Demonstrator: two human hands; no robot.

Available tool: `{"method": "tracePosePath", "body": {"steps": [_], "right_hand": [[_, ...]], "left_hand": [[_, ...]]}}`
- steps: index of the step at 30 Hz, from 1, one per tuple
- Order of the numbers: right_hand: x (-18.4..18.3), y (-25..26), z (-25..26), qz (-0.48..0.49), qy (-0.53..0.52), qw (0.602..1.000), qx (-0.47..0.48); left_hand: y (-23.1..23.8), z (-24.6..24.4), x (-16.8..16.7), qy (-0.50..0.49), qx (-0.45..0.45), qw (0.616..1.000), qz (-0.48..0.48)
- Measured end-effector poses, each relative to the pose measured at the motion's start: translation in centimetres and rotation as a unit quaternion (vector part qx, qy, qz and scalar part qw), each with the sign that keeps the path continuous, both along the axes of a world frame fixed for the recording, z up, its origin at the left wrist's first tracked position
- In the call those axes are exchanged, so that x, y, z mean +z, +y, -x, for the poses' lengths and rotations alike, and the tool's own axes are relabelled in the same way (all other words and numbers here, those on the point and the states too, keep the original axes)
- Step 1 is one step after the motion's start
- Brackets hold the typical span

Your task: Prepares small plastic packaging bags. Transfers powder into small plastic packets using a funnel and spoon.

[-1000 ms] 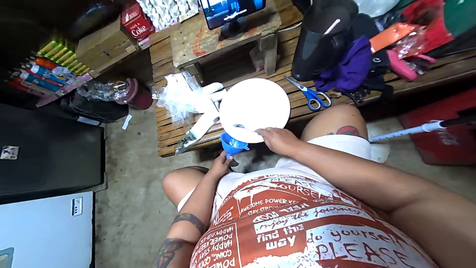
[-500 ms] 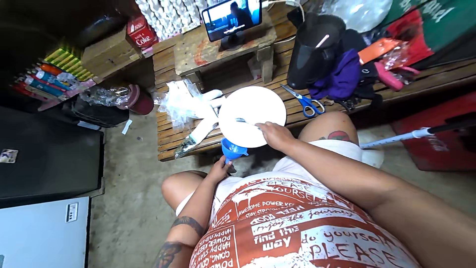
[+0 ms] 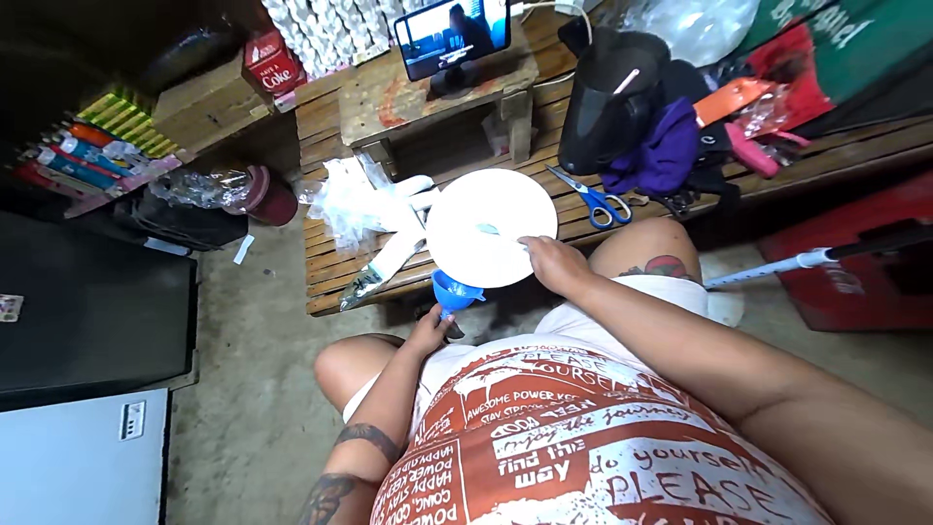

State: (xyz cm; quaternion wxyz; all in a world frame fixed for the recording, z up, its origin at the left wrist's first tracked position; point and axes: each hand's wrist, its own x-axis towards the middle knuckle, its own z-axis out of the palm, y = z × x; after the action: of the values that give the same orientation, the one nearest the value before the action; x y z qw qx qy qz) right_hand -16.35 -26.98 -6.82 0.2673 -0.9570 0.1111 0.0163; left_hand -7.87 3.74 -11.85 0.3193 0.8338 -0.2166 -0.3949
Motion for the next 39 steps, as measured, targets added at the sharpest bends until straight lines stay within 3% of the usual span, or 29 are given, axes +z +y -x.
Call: {"method": "tracePosePath", "body": {"steps": [3, 12, 20, 23, 28, 35, 39], "right_hand": [[0.2, 0.7, 0.0, 0.003, 0.028, 1.000, 0.005], [1.3, 3.2, 3.1, -0.030, 0.015, 0.978, 0.206], [-0.2, 1.2, -0.1, -0.027, 0.009, 0.999, 0.028], [0.3, 1.8, 0.2, -0.047, 0.055, 0.996, 0.052], [0.9, 2.8, 2.1, -0.124, 0.031, 0.979, 0.156], [0.0, 1.5, -0.4, -0.109, 0.024, 0.993, 0.034], [-0.1, 1.7, -0.2, -0.110, 0.043, 0.990, 0.077]], "left_hand": [[0.1, 0.0, -0.2, -0.002, -0.003, 1.000, 0.000], [0.0, 0.1, 0.1, 0.010, 0.007, 1.000, 0.004], [0.0, 0.0, -0.1, -0.003, -0.005, 1.000, -0.003], [0.0, 0.0, -0.2, -0.004, -0.003, 1.000, -0.006], [0.1, 0.1, 0.1, 0.004, 0.005, 1.000, 0.002], [-0.1, 0.1, 0.3, -0.003, -0.003, 1.000, -0.009], [0.1, 0.1, -0.1, -0.008, -0.005, 1.000, 0.004]]}}
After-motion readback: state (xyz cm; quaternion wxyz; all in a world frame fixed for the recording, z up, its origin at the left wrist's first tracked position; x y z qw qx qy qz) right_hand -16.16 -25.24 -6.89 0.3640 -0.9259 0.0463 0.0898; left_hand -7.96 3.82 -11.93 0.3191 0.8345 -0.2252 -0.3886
